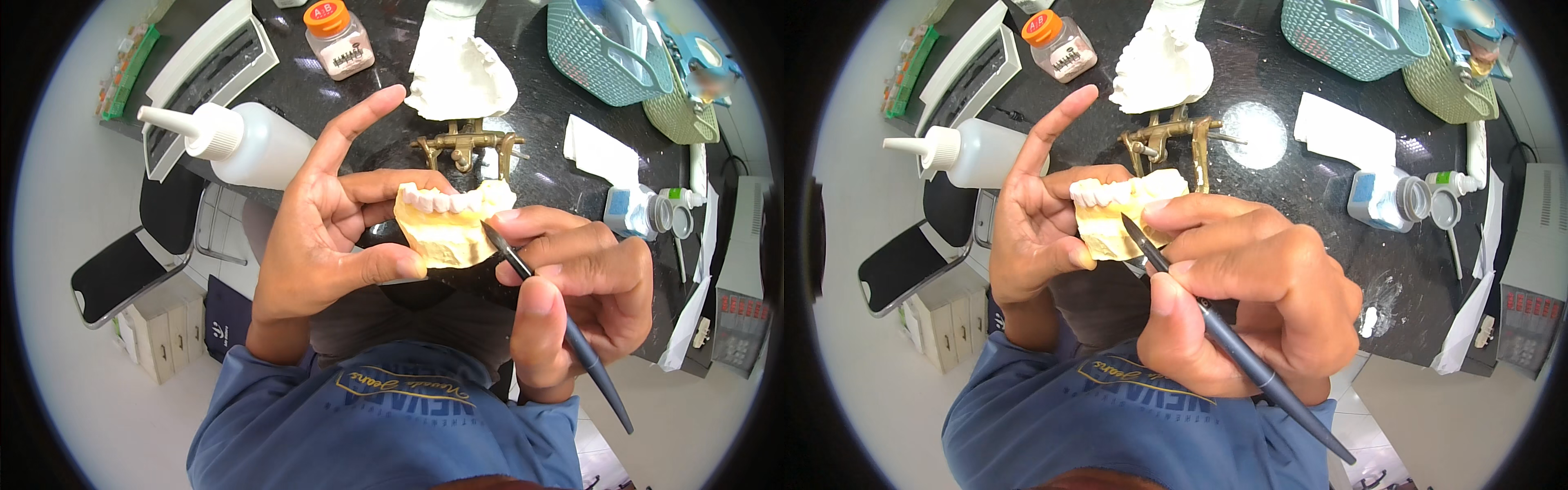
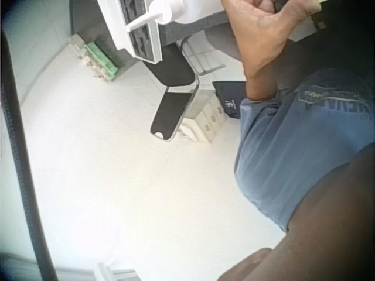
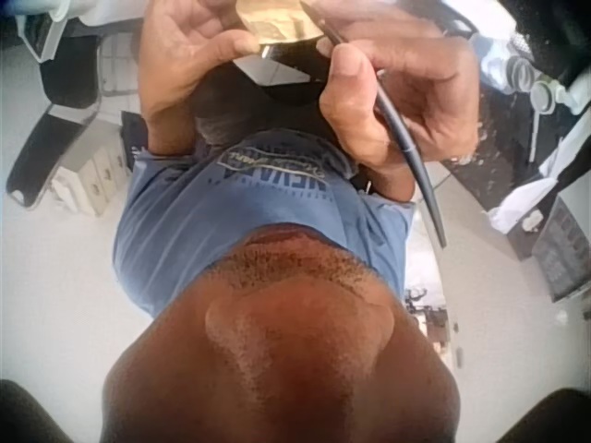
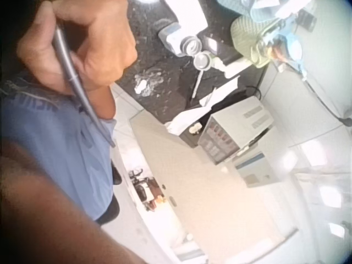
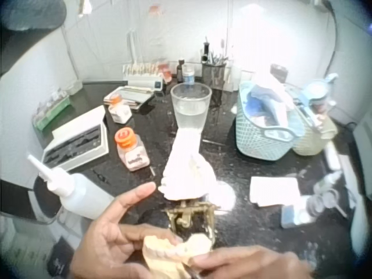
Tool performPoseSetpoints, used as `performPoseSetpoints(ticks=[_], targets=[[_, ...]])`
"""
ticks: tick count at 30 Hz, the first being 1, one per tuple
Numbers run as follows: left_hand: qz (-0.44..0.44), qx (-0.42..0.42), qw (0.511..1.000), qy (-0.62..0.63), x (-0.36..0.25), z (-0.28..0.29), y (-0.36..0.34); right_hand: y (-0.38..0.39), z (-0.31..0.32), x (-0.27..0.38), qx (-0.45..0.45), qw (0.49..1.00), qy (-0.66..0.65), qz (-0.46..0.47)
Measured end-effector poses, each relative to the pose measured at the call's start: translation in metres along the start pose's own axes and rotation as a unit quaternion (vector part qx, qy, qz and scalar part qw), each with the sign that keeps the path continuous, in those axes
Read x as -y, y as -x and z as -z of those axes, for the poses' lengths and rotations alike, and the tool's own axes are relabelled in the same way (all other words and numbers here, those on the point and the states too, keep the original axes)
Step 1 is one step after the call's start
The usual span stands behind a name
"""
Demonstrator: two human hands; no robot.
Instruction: The person applies a white paste to a dental model using a thin brush and then wipes the model with a cloth.
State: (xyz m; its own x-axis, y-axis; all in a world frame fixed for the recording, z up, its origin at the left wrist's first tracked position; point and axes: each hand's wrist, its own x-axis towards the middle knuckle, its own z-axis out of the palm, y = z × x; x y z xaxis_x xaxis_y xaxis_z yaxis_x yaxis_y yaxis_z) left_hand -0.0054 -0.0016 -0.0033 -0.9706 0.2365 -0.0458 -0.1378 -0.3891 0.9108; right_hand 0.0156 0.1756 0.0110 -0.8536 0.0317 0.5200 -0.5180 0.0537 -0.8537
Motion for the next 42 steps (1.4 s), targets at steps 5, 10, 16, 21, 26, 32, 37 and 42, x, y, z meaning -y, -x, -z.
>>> performPoseSetpoints(ticks=[5, 10, 16, 21, 26, 32, 37, 42], targets=[[0.000, 0.015, 1.000, -0.007, 0.001, 0.002, 0.002, 0.006, 0.008, -0.009, -0.011, 0.999, -0.029, 0.037], [-0.009, 0.030, 0.999, -0.009, 0.002, 0.000, 0.004, 0.023, 0.022, -0.009, -0.073, 0.995, -0.049, 0.045], [-0.018, 0.000, 1.000, -0.014, 0.005, -0.015, 0.006, 0.034, 0.019, -0.014, -0.093, 0.993, -0.042, 0.049], [-0.039, 0.006, 0.999, -0.035, 0.010, -0.022, 0.006, 0.040, 0.040, -0.003, -0.123, 0.990, -0.015, 0.061], [-0.084, -0.002, 0.996, -0.030, 0.017, -0.020, 0.000, 0.054, 0.079, 0.015, -0.125, 0.976, 0.072, -0.160], [-0.064, 0.039, 0.979, -0.192, 0.013, -0.018, 0.000, 0.062, 0.090, 0.013, -0.061, 0.959, 0.124, -0.247], [-0.067, 0.039, 0.974, -0.215, 0.013, -0.016, -0.001, 0.057, 0.091, 0.013, -0.004, 0.958, 0.131, -0.256], [-0.069, 0.020, 0.974, -0.217, 0.014, -0.018, -0.001, 0.057, 0.091, 0.011, 0.001, 0.957, 0.136, -0.256]])
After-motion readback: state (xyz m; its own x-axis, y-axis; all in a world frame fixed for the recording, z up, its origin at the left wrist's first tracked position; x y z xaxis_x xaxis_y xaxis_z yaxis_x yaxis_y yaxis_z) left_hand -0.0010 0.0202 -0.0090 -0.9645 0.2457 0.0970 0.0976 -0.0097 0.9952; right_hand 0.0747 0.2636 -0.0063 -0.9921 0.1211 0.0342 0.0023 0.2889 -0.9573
